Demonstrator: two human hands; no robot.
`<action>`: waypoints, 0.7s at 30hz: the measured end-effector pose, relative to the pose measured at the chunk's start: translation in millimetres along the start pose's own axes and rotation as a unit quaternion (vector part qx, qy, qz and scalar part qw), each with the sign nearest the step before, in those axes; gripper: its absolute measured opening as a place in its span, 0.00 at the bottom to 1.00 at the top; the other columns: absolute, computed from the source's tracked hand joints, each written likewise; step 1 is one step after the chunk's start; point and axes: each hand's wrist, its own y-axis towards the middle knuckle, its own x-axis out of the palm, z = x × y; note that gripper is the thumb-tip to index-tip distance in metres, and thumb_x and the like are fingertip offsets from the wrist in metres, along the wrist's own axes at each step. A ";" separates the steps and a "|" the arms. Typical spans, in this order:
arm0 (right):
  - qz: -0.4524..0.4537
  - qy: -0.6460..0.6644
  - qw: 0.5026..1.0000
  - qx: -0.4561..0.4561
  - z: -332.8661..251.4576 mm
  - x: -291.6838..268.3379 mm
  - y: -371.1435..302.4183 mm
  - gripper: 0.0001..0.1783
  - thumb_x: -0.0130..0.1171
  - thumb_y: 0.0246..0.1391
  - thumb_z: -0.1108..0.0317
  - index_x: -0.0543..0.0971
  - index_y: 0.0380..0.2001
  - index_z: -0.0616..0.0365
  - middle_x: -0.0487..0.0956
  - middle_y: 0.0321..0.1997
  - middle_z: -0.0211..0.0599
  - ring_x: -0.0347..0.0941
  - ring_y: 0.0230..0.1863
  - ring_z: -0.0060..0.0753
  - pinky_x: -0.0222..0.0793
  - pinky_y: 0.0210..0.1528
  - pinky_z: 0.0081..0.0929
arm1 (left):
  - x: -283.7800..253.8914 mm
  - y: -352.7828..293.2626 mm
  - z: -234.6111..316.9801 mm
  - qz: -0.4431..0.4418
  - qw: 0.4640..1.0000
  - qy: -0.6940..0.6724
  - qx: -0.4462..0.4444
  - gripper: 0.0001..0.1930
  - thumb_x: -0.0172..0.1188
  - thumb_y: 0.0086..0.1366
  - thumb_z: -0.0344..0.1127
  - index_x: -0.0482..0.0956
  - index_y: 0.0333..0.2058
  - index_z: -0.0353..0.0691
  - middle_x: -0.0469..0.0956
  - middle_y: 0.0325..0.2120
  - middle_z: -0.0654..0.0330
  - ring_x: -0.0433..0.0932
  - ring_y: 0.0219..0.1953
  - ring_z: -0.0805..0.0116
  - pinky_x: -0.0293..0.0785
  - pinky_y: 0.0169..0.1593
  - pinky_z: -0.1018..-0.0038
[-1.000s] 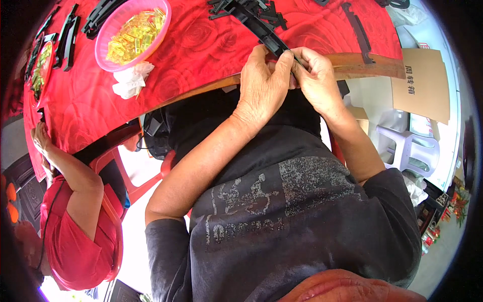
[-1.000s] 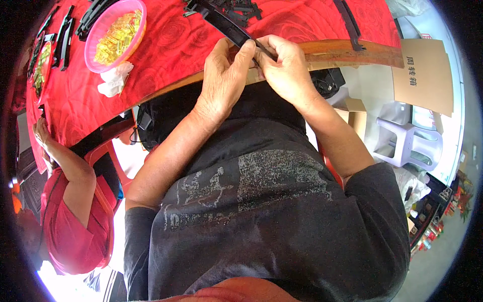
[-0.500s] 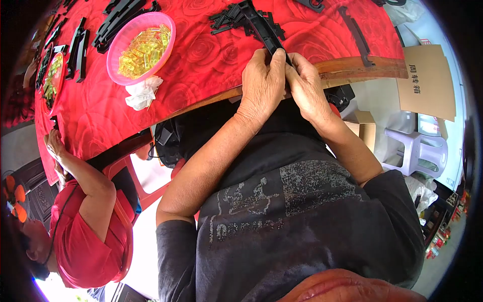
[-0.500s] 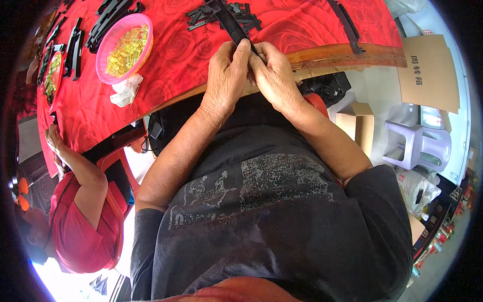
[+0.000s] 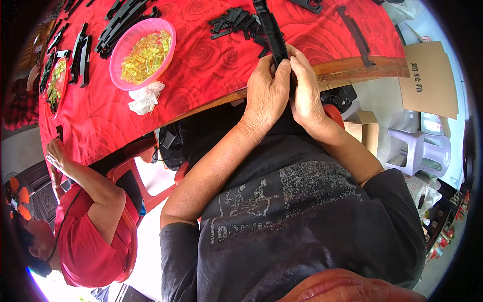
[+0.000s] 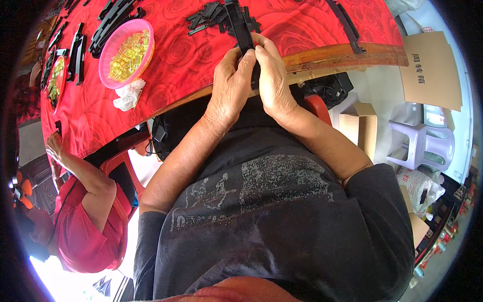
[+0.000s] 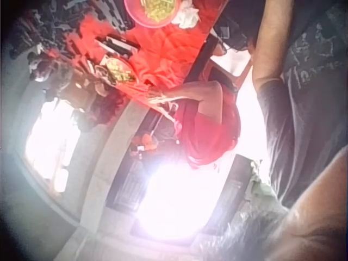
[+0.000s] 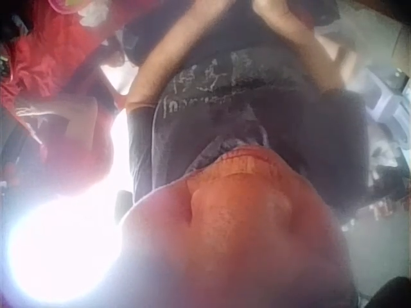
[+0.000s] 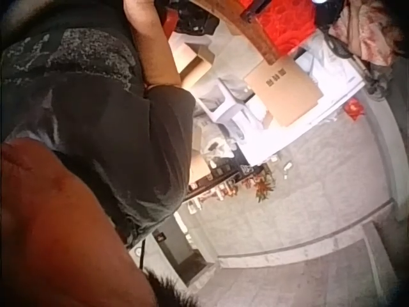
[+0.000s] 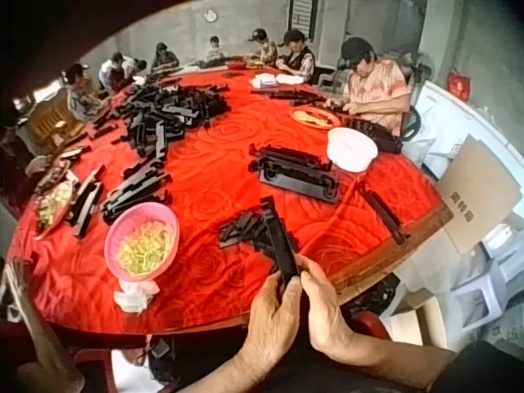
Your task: The person assembles spirit levels by inserting vials into plastic housings and pressing components together by hand.
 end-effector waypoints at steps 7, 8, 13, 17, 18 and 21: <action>0.027 0.038 0.999 0.000 0.0 8.0 -6.1 0.26 0.36 0.68 0.60 0.66 0.61 0.68 0.74 0.51 0.41 0.70 0.53 0.29 0.62 0.59 0.25 | -0.8 -0.6 4.5 0.005 1.000 0.029 0.006 0.19 0.53 0.68 0.41 0.74 0.46 0.27 0.80 0.28 0.43 0.82 0.35 0.51 0.75 0.40 0.62; 0.028 0.039 0.999 0.000 0.1 7.9 -7.0 0.26 0.36 0.68 0.60 0.66 0.61 0.68 0.74 0.51 0.41 0.70 0.53 0.29 0.62 0.59 0.25 | -1.0 -0.7 4.1 0.010 1.000 0.024 0.014 0.19 0.53 0.69 0.41 0.74 0.46 0.27 0.80 0.28 0.43 0.82 0.34 0.51 0.75 0.40 0.62; 0.010 0.043 0.999 0.012 -1.5 6.4 -10.6 0.27 0.35 0.70 0.61 0.63 0.63 0.68 0.72 0.56 0.43 0.68 0.57 0.29 0.61 0.62 0.24 | -4.3 1.2 7.3 0.006 0.999 0.040 0.024 0.18 0.52 0.69 0.41 0.74 0.45 0.28 0.80 0.27 0.44 0.82 0.34 0.50 0.75 0.39 0.61; 0.011 0.074 0.997 0.018 2.3 11.6 -14.3 0.26 0.37 0.71 0.60 0.62 0.66 0.62 0.73 0.54 0.36 0.71 0.53 0.23 0.66 0.55 0.21 | -5.8 3.7 4.7 0.023 0.998 0.058 0.027 0.18 0.51 0.70 0.42 0.76 0.41 0.28 0.79 0.26 0.42 0.82 0.33 0.47 0.75 0.37 0.60; 0.002 0.087 0.996 0.033 0.6 13.5 -16.3 0.26 0.38 0.71 0.60 0.61 0.66 0.62 0.73 0.53 0.35 0.70 0.53 0.22 0.65 0.55 0.21 | -6.4 4.7 3.6 0.033 0.996 0.072 0.032 0.18 0.51 0.70 0.42 0.77 0.39 0.28 0.79 0.25 0.42 0.81 0.32 0.45 0.74 0.36 0.60; -0.009 0.103 0.993 0.056 2.7 14.0 -16.8 0.26 0.39 0.71 0.60 0.61 0.66 0.62 0.73 0.53 0.35 0.70 0.53 0.22 0.65 0.55 0.20 | -8.3 5.8 3.8 0.047 0.996 0.074 0.031 0.18 0.51 0.70 0.42 0.77 0.33 0.29 0.78 0.22 0.41 0.80 0.30 0.43 0.73 0.34 0.58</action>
